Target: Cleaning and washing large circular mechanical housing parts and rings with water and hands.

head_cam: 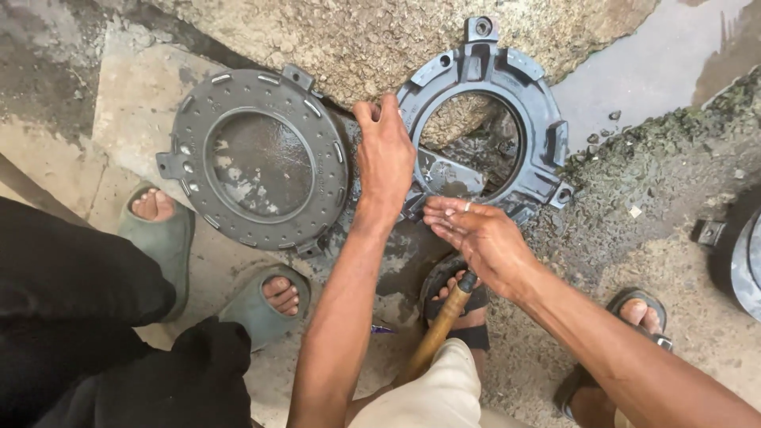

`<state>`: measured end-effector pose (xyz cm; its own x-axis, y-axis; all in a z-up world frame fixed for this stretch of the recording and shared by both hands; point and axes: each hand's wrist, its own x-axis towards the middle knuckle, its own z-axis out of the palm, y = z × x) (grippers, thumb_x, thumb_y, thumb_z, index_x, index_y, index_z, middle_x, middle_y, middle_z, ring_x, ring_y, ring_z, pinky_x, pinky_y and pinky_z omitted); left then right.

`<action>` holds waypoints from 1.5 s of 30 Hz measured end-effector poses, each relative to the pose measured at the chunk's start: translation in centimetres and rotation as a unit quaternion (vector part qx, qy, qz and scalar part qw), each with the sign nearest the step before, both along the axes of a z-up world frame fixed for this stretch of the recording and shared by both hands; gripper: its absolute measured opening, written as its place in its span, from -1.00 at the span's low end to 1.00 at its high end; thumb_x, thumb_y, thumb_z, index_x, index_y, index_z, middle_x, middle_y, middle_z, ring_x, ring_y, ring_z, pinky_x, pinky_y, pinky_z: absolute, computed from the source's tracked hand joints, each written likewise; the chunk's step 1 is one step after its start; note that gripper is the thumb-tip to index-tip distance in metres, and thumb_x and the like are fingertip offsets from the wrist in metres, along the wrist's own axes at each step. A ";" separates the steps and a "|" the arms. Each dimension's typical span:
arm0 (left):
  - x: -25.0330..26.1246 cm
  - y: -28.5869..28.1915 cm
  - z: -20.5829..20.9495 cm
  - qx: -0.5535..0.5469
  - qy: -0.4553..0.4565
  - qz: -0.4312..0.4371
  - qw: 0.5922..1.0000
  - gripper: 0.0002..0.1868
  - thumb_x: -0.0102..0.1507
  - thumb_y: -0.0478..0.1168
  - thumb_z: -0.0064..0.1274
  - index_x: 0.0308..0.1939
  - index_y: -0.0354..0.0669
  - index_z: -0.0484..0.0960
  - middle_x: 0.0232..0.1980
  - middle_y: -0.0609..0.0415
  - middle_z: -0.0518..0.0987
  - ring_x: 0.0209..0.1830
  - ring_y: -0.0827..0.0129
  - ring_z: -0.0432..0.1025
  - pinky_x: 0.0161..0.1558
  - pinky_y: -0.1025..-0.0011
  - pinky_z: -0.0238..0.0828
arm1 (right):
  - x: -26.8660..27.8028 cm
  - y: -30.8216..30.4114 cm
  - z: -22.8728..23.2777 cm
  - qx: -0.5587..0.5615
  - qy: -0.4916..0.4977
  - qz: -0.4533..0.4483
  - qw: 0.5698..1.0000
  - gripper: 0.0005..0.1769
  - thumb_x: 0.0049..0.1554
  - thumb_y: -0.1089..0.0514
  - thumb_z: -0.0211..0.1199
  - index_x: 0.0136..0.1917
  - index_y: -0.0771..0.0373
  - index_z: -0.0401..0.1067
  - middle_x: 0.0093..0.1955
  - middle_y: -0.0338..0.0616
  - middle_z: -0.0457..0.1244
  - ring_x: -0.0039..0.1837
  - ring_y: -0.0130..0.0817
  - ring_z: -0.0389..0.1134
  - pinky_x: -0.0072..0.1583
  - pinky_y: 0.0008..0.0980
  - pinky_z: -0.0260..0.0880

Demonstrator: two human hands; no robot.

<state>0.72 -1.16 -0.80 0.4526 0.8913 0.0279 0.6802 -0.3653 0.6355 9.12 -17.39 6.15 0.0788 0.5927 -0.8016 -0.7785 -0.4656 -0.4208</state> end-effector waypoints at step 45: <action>-3.2 -0.4 -0.4 -0.202 -0.265 -0.028 0.943 -0.53 0.31 -0.31 0.22 0.28 -0.23 0.48 0.19 0.00 0.44 0.21 0.32 0.43 -0.01 0.42 0.54 | -6.7 2.8 1.5 0.144 0.037 -0.258 0.955 -0.40 0.24 0.32 -0.01 0.52 0.54 0.11 0.58 0.15 0.10 0.62 -0.10 0.09 0.59 -0.19 0.04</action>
<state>-2.47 -1.53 -1.15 0.5171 0.8528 -0.0737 0.2158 -0.0466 0.9753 2.39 -14.61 7.61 0.3702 0.6860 -0.6264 -0.9053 0.1151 -0.4090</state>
